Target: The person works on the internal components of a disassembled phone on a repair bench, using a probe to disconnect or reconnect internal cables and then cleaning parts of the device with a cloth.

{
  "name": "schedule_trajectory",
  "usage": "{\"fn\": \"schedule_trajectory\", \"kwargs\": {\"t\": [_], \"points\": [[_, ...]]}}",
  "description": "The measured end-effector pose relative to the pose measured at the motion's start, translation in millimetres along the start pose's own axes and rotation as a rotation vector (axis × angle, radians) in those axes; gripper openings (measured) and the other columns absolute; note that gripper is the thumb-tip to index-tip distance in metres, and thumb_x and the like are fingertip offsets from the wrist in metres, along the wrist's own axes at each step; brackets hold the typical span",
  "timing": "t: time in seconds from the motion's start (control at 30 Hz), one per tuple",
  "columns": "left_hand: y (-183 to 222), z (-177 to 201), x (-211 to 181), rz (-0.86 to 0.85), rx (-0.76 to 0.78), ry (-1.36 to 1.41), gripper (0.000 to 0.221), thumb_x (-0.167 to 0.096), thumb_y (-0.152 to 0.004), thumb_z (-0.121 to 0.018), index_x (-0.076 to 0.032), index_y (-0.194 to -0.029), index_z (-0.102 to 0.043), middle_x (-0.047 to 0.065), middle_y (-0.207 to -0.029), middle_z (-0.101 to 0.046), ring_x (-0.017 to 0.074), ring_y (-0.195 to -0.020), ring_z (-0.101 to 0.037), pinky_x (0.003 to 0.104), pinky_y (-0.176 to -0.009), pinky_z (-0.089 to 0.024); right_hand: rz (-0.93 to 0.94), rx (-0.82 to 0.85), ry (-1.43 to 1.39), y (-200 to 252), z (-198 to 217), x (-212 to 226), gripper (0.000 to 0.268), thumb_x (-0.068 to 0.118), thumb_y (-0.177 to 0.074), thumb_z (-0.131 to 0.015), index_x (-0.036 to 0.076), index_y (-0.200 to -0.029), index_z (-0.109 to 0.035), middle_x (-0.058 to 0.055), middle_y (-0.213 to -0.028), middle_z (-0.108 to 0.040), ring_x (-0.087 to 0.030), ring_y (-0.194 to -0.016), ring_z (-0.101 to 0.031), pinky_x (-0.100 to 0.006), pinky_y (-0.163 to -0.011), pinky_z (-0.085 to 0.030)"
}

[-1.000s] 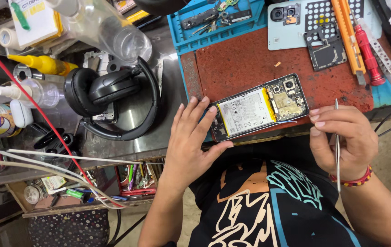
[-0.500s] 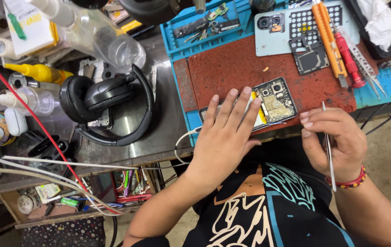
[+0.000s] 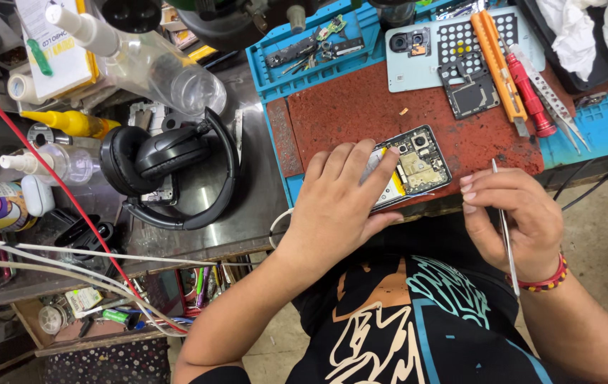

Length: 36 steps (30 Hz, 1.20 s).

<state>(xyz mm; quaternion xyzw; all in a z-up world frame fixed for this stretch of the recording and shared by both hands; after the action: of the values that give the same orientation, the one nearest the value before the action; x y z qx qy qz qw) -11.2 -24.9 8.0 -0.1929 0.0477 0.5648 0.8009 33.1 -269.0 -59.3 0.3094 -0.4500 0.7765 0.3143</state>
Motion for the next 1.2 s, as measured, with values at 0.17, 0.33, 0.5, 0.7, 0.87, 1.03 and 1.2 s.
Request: {"fn": "schedule_trajectory", "kwargs": {"t": [0.17,0.33,0.5,0.7,0.87,1.03,1.2], "points": [[-6,1,2,0.015,0.039,0.036,0.081,-0.049,-0.076,-0.082,-0.005,-0.139,-0.056,0.016,-0.133,-0.053,0.0350,-0.123,-0.052,0.051,-0.104,-0.040,-0.003,0.012,-0.011,-4,0,1,0.015,-0.006,-0.093,-0.070,0.002,-0.103,-0.063,-0.012,-0.108,-0.069,-0.024,-0.101,-0.072,-0.032,-0.092,-0.058],[-3,0,1,0.025,0.027,0.034,0.080,-0.047,-0.076,-0.083,-0.005,-0.139,-0.057,0.015,-0.135,-0.053,0.0342,-0.124,-0.052,0.050,-0.104,-0.040,-0.011,0.017,0.001,-8,0,6,0.015,-0.006,-0.091,-0.071,0.002,-0.102,-0.064,-0.012,-0.108,-0.068,-0.024,-0.101,-0.072,-0.032,-0.092,-0.058],[16,-1,-2,0.021,0.038,-0.003,0.073,-0.039,-0.083,-0.078,-0.002,-0.142,-0.056,0.018,-0.149,-0.050,0.0368,-0.137,-0.048,0.051,-0.115,-0.036,0.137,0.113,0.173,-28,3,21,0.023,-0.001,-0.081,-0.081,0.004,-0.100,-0.068,-0.010,-0.105,-0.069,-0.029,-0.108,-0.071,-0.039,-0.095,-0.057],[39,11,10,0.009,0.140,-0.056,0.054,-0.030,-0.092,-0.072,-0.004,-0.137,-0.058,0.018,-0.149,-0.054,0.0384,-0.141,-0.048,0.051,-0.120,-0.035,0.285,0.340,0.323,-68,0,35,0.047,0.025,-0.072,-0.084,0.004,-0.112,-0.070,-0.014,-0.119,-0.069,-0.037,-0.122,-0.065,-0.046,-0.101,-0.053],[27,30,27,-0.060,0.217,0.029,0.051,-0.033,-0.095,-0.067,0.001,-0.134,-0.061,0.022,-0.142,-0.058,0.0400,-0.134,-0.055,0.049,-0.113,-0.041,0.304,0.445,0.308,-87,-4,31,0.044,0.029,-0.076,-0.082,0.007,-0.113,-0.071,-0.013,-0.119,-0.071,-0.034,-0.114,-0.068,-0.042,-0.095,-0.055],[4,50,58,0.246,0.375,0.386,0.041,-0.031,-0.102,-0.058,-0.010,-0.136,-0.066,0.016,-0.118,-0.075,0.0325,-0.100,-0.073,0.040,-0.090,-0.057,0.218,0.444,0.265,-112,2,18,0.030,0.021,-0.091,-0.077,0.009,-0.118,-0.071,-0.011,-0.111,-0.075,-0.028,-0.097,-0.073,-0.036,-0.084,-0.058],[-13,56,59,0.135,0.047,0.392,0.038,-0.021,-0.104,-0.060,-0.008,-0.140,-0.061,0.017,-0.122,-0.073,0.0345,-0.106,-0.072,0.041,-0.090,-0.057,0.197,0.452,0.297,-133,-5,16,0.035,0.017,-0.100,-0.071,0.008,-0.134,-0.066,-0.016,-0.108,-0.073,-0.035,-0.092,-0.070,-0.042,-0.080,-0.055]]}}
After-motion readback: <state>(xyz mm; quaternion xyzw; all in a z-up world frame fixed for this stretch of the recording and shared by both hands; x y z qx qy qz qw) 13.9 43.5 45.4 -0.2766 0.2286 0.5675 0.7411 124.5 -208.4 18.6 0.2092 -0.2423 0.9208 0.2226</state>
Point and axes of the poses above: each hand's wrist, its own y-axis away from the middle knuckle, its own z-axis out of the back of the hand, x = y × z, the point moved 2 cm from there along -y, towards the middle knuckle
